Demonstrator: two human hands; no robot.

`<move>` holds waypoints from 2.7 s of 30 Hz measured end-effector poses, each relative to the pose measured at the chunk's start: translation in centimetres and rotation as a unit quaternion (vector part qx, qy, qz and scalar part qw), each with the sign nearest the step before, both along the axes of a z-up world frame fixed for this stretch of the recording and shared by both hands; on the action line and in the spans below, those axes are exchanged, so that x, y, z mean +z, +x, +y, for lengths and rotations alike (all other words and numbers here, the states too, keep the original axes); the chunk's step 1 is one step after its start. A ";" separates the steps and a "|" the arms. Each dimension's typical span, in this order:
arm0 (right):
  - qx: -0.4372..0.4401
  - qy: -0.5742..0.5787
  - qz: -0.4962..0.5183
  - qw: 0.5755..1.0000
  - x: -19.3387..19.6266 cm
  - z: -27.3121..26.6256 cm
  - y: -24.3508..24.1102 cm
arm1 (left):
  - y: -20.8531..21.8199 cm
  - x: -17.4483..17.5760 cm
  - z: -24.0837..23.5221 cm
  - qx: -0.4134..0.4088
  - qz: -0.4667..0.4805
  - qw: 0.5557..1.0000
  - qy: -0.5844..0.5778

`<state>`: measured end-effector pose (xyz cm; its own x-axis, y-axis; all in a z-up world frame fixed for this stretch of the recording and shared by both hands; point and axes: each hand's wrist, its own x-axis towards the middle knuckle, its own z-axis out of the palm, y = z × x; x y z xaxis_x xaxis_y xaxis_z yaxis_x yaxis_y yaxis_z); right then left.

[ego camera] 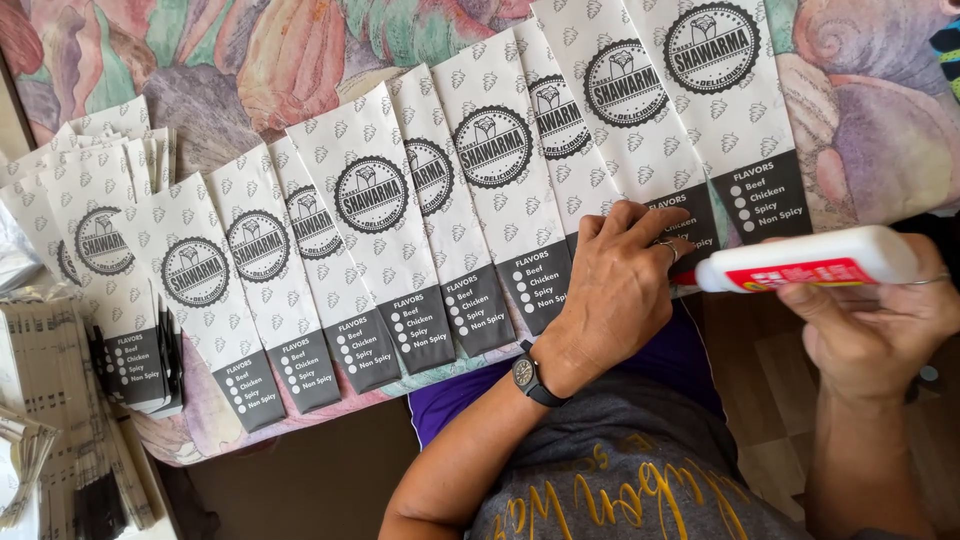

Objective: The person applies glue from a bottle onto the edges of paper shawarma packaging sleeves arranged in a row, then presses and folds the glued edges to seal them, handling the sleeves one by one.

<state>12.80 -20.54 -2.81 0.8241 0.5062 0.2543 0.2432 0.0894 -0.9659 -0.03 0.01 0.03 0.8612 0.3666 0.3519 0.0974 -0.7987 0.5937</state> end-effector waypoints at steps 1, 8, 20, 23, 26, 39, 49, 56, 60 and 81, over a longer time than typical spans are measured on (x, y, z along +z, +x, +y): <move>-0.036 0.015 0.037 0.999 -2.1 -1.5 1.0 | 0.0 0.0 0.0 -0.001 -0.003 1.000 0.004; 0.094 0.044 -0.067 0.992 3.2 2.4 0.4 | -0.1 0.9 0.2 -0.008 0.026 0.998 -0.048; 0.106 0.074 -0.075 0.989 0.6 -0.1 2.7 | 0.2 0.2 0.2 -0.013 0.024 0.999 0.045; -0.011 0.006 -0.019 1.000 -4.4 -5.3 6.0 | -0.5 1.5 0.8 -0.055 -0.001 0.998 0.022; 0.003 -0.009 0.063 0.998 -4.4 -5.6 5.5 | -2.3 3.0 1.9 -0.039 -0.048 0.998 0.008; 0.083 -0.002 -0.036 0.996 4.9 4.9 -3.4 | -6.6 2.1 2.5 -0.044 0.066 0.997 0.024; -0.006 -0.058 0.030 0.998 0.0 2.4 -3.2 | -6.8 2.2 2.4 -0.037 0.063 0.997 0.018; 0.080 -0.022 -0.033 0.996 2.0 2.0 -1.3 | -6.4 1.5 2.0 -0.001 0.030 0.999 -0.015; 0.075 0.002 -0.070 0.995 3.2 4.1 -3.2 | -6.3 1.4 1.9 0.009 0.024 0.999 -0.022; 0.040 0.060 0.109 0.991 -3.5 -0.7 -0.1 | -9.9 3.9 5.4 -0.004 -0.033 0.999 -0.006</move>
<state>12.68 -21.21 -6.27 0.8248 0.5485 0.1376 0.0183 0.2172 -0.9760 -9.92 5.38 3.93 0.8393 0.3638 0.4039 0.0506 -0.7921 0.6084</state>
